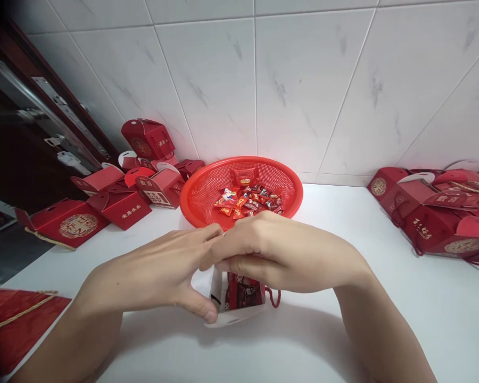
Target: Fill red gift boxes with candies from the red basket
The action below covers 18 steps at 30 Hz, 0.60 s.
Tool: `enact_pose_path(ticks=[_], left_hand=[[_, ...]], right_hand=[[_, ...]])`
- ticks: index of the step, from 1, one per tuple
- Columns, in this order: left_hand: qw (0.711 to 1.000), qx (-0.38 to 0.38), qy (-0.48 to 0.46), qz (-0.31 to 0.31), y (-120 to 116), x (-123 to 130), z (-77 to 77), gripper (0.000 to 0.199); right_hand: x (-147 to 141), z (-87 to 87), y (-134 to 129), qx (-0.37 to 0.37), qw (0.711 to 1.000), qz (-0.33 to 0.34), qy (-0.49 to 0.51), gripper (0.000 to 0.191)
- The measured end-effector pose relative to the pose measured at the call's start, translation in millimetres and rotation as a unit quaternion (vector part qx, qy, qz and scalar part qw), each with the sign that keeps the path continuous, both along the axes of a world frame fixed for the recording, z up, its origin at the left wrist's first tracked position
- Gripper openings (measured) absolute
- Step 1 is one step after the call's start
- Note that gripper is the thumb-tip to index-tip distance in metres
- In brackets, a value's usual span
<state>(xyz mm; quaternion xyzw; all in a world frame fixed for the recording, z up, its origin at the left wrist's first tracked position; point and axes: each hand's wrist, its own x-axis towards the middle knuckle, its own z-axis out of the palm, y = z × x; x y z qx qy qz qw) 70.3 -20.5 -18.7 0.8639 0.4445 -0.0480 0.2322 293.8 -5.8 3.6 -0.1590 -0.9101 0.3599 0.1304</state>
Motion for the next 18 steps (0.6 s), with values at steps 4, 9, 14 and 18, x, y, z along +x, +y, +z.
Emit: enact_pose_path(ticks=[4,9,14,18], left_hand=[[0.999,-0.002,-0.048,-0.022,0.2,-0.1,-1.1,0.063],[0.998,-0.008,-0.054,-0.018,1.3,-0.5,0.5,0.061],[1.0,-0.007,-0.021,-0.021,1.8,-0.9,2.4,0.054],[1.0,-0.003,-0.009,-0.024,1.3,-0.4,3.5,0.053]], right_hand=[[-6.9,-5.6,-1.1,-0.006,0.997,-0.057,0.042,0.022],[-18.4,-14.6,-0.6,0.058,0.996,-0.052,0.048,0.019],[-19.4,-13.0,-5.5,0.077,0.992,-0.096,0.007,0.019],[-22.6,-17.9,-10.7,0.066,0.979,-0.19,-0.046,0.018]])
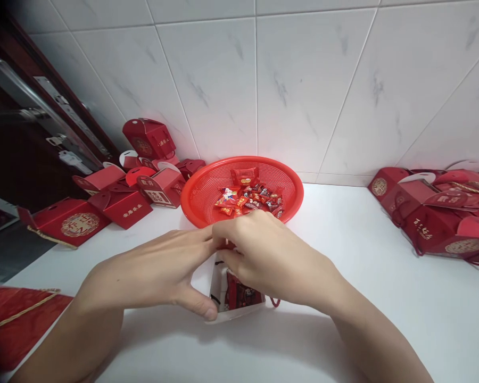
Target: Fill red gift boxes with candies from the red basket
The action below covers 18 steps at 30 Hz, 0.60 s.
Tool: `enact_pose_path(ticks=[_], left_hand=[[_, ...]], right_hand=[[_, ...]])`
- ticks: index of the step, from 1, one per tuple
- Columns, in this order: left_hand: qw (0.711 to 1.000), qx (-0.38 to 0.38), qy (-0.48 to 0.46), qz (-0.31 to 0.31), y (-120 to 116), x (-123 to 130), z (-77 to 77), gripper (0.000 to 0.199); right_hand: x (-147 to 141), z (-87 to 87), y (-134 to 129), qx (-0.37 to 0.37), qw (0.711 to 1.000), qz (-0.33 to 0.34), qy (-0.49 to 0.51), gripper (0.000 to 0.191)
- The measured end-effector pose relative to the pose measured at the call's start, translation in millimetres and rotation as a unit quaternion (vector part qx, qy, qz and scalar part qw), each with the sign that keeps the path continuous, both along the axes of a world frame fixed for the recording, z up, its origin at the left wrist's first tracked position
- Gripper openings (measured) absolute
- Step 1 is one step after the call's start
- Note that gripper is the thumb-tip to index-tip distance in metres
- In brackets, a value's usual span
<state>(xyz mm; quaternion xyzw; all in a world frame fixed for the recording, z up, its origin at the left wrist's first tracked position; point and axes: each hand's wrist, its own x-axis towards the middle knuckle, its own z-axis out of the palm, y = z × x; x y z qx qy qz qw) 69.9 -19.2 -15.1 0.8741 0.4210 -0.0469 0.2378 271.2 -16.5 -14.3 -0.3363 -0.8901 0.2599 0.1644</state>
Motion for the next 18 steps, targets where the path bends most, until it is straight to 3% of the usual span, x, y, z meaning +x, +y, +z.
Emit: enact_pose_path(ticks=[4,8,13,18], left_hand=[[1.0,0.002,0.007,0.001,-0.7,0.5,1.1,0.052],[1.0,0.003,0.015,0.01,-0.6,-1.0,-0.8,0.06],[1.0,0.011,0.01,0.008,-0.6,-3.8,-4.8,0.059],[0.999,0.002,0.036,0.02,-1.8,-2.3,-2.5,0.065]], right_hand=[[-6.4,-16.9,-2.6,0.04,0.996,-0.068,-0.047,0.014],[-6.3,-27.5,-3.1,0.083,0.991,-0.068,-0.079,0.018],[0.8,-18.4,-3.3,0.093,0.987,-0.046,-0.123,0.022],[8.0,-6.4,-2.2,0.069,0.992,-0.003,-0.102,0.02]])
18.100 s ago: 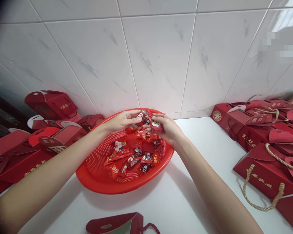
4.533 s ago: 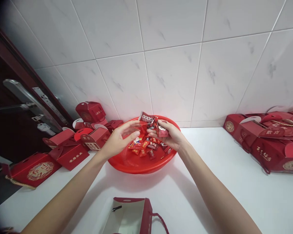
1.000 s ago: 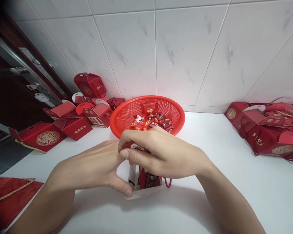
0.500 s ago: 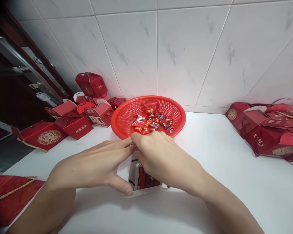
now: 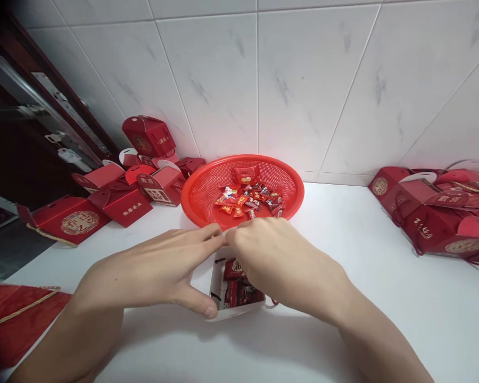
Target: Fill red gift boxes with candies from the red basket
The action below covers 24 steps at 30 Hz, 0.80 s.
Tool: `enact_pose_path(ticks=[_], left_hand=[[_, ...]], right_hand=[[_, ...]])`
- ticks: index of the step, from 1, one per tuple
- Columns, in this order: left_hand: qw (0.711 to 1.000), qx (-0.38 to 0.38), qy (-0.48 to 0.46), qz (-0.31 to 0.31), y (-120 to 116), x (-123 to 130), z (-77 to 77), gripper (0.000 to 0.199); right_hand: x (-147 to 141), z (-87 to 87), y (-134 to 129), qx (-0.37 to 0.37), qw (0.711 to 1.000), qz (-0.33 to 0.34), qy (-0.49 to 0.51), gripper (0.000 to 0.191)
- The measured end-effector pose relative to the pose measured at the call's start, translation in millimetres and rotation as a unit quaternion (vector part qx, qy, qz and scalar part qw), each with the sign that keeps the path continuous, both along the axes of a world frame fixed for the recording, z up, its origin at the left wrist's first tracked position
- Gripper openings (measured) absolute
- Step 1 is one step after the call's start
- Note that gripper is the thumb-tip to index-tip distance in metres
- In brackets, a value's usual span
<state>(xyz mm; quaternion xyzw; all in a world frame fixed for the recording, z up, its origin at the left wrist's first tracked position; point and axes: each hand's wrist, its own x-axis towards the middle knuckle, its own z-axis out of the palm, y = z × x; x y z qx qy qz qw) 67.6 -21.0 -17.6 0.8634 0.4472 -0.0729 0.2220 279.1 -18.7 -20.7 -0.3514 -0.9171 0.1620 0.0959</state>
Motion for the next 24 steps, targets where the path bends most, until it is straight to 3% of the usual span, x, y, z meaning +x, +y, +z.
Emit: enact_pose_path(ticks=[6,10,14,24], left_hand=[[1.0,0.008,0.006,-0.007,-0.9,-0.7,-0.6,0.077],[0.999,0.02,-0.021,-0.022,-1.5,-1.1,-2.4,0.082],[0.999,0.021,-0.026,-0.035,-0.9,0.4,-1.4,0.073],[0.999,0.04,-0.004,-0.034,1.5,-1.0,1.9,0.063]], right_hand=[[23.1,8.5,11.7,-0.005,1.0,0.03,0.004,0.011],[36.4,15.8,27.2,0.017,0.999,-0.04,0.011,0.017],[41.2,17.9,40.6,0.026,0.995,-0.099,0.012,0.021],[38.5,16.0,40.1,-0.029,0.999,-0.038,0.005,0.035]])
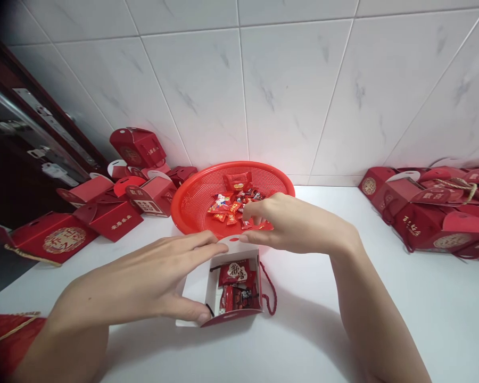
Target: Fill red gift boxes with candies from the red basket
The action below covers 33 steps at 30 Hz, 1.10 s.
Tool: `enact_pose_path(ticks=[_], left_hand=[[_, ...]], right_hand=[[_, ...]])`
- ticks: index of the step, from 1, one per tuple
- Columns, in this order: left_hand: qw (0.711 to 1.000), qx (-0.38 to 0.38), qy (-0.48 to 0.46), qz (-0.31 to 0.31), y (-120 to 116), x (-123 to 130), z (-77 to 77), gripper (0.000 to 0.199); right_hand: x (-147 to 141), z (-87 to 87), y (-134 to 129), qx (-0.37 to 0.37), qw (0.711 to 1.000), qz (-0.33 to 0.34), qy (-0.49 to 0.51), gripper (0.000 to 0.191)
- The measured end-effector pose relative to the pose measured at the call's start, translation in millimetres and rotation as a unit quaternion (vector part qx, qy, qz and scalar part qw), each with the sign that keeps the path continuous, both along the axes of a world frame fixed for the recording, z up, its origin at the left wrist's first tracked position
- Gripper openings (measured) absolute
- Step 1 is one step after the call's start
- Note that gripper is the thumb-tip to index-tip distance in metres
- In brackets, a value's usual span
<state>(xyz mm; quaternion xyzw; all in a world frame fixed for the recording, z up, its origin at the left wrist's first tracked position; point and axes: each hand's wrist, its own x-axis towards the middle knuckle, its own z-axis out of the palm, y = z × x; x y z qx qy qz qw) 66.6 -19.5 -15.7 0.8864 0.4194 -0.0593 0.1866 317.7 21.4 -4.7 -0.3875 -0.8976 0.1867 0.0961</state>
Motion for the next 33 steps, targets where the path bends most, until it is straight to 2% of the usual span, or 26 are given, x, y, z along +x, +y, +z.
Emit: enact_pose_path(ticks=[9,13,16,20,23,27,33], left_hand=[[0.997,0.049,-0.053,-0.02,-10.2,1.3,-0.9,0.07],[0.996,0.066,-0.061,-0.022,-14.5,1.6,0.5,0.061],[0.993,0.082,-0.079,-0.029,-18.9,-0.4,-0.6,0.058],[0.99,0.101,-0.092,-0.038,-31.8,-5.7,-7.9,0.07],[0.987,0.12,-0.102,-0.041,-43.8,-9.4,-15.7,0.068],[0.983,0.137,-0.116,-0.043,-54.3,-12.3,-23.2,0.065],[0.985,0.125,-0.115,-0.03,-53.3,-13.7,-26.5,0.063]], right_hand=[[3.2,5.2,-22.7,0.017,0.999,0.023,0.017,0.046],[9.1,-0.3,-38.0,0.035,0.998,-0.005,0.05,0.05],[11.2,-18.9,-52.9,0.043,0.995,-0.046,0.083,0.054],[1.7,-58.1,-80.5,0.021,0.981,-0.115,0.156,0.065],[-11.3,-82.9,-102.3,-0.023,0.965,-0.122,0.229,0.065],[-22.1,-101.2,-124.0,-0.063,0.942,-0.109,0.311,0.071],[-25.9,-125.0,-140.0,-0.03,0.914,-0.129,0.384,0.083]])
